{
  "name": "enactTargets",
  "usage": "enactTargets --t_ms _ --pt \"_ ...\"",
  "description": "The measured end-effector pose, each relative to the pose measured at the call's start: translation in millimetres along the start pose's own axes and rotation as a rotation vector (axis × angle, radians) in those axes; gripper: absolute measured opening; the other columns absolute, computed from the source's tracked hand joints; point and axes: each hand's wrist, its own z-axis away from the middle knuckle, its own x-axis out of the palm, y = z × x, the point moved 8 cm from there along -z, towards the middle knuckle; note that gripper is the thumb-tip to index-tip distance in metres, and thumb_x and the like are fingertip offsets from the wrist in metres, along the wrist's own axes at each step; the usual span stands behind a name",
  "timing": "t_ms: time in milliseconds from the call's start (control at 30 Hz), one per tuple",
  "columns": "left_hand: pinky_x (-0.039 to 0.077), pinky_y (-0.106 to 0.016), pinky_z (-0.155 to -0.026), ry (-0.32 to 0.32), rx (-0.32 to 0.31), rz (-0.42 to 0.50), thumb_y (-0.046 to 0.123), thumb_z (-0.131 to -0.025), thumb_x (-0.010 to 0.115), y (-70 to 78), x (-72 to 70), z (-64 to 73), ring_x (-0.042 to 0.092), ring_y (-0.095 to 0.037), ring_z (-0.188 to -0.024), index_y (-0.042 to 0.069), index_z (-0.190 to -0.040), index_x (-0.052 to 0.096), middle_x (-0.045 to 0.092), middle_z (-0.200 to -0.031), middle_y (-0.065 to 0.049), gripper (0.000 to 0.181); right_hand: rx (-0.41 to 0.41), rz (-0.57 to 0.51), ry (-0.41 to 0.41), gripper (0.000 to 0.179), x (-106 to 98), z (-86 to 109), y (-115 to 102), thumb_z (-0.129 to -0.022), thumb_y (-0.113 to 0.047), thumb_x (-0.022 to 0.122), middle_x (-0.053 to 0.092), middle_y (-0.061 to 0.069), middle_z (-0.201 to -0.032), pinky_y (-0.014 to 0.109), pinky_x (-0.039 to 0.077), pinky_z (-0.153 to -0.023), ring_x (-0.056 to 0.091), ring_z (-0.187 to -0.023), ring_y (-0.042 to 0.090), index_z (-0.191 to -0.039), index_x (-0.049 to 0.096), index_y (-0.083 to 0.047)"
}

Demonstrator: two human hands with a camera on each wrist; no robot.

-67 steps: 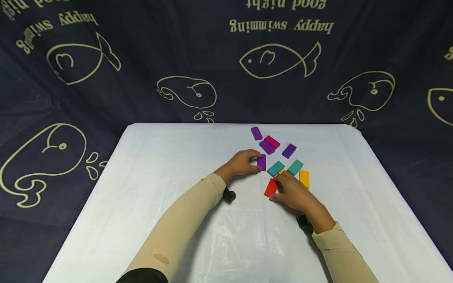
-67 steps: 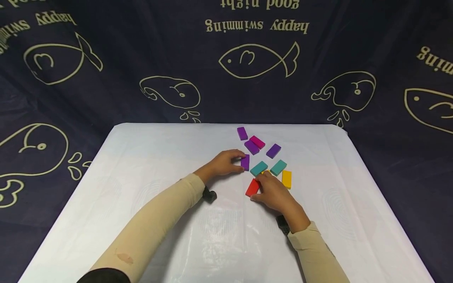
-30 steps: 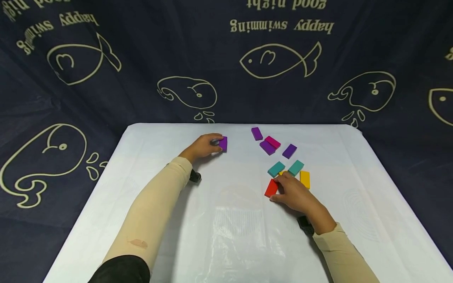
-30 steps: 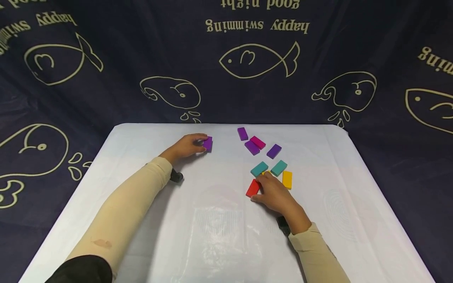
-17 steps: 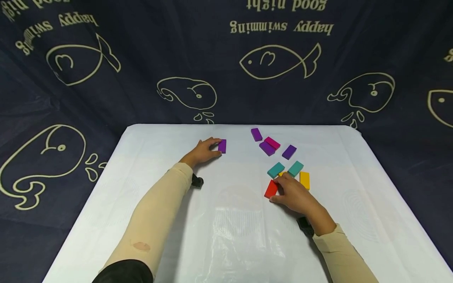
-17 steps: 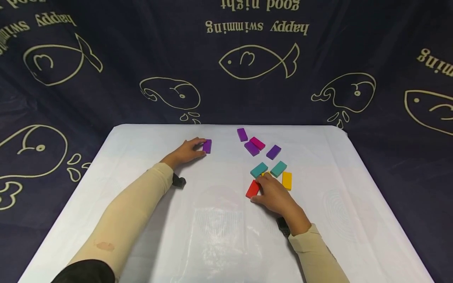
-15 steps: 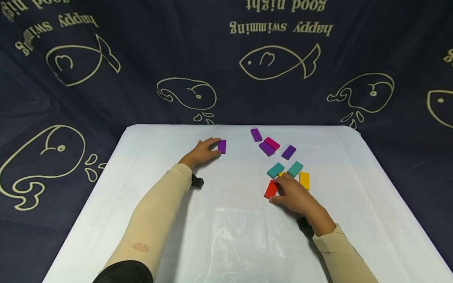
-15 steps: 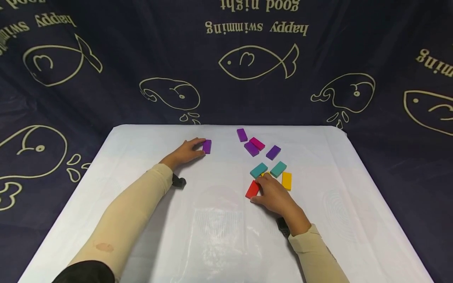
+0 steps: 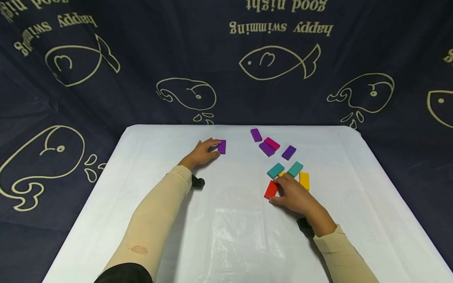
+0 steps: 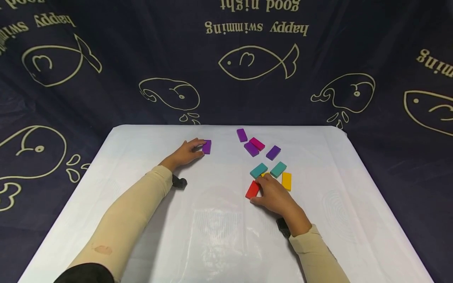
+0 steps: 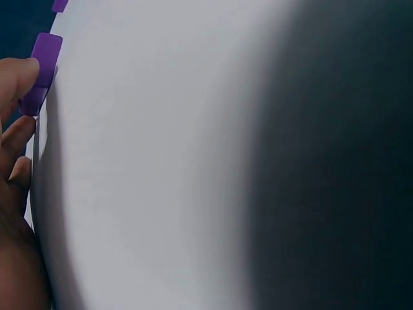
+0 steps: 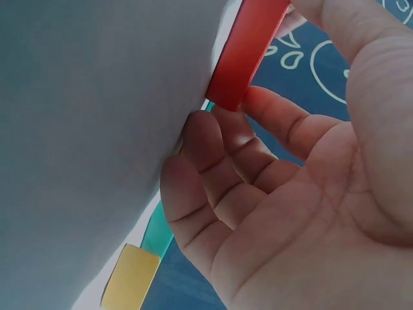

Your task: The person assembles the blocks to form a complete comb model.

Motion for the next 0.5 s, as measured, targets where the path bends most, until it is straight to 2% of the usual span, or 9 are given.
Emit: enactTargets --t_ms 300,500 --pt "-0.003 -0.050 -0.120 0.020 -0.002 -0.005 0.023 -0.099 0.058 -1.3 1.9 -0.9 0.021 -0.027 -0.149 0.012 -0.147 0.049 0.038 -0.156 -0.008 0.051 -0.010 0.045 0.000 0.065 -0.5 1.9 -0.6 -0.079 -0.035 0.082 0.052 0.016 -0.118 0.051 0.050 -0.094 0.051 -0.106 0.030 -0.130 0.060 0.001" --pt "-0.003 -0.049 -0.120 0.031 0.004 0.006 0.023 -0.099 0.059 -1.4 1.4 -1.2 0.022 -0.027 -0.149 0.011 -0.147 0.050 0.039 -0.156 -0.009 0.050 -0.007 0.050 -0.004 0.066 -1.0 2.8 -2.0 -0.080 -0.034 0.081 0.053 0.019 -0.123 0.054 0.048 -0.097 0.050 -0.112 0.034 -0.131 0.059 0.001"
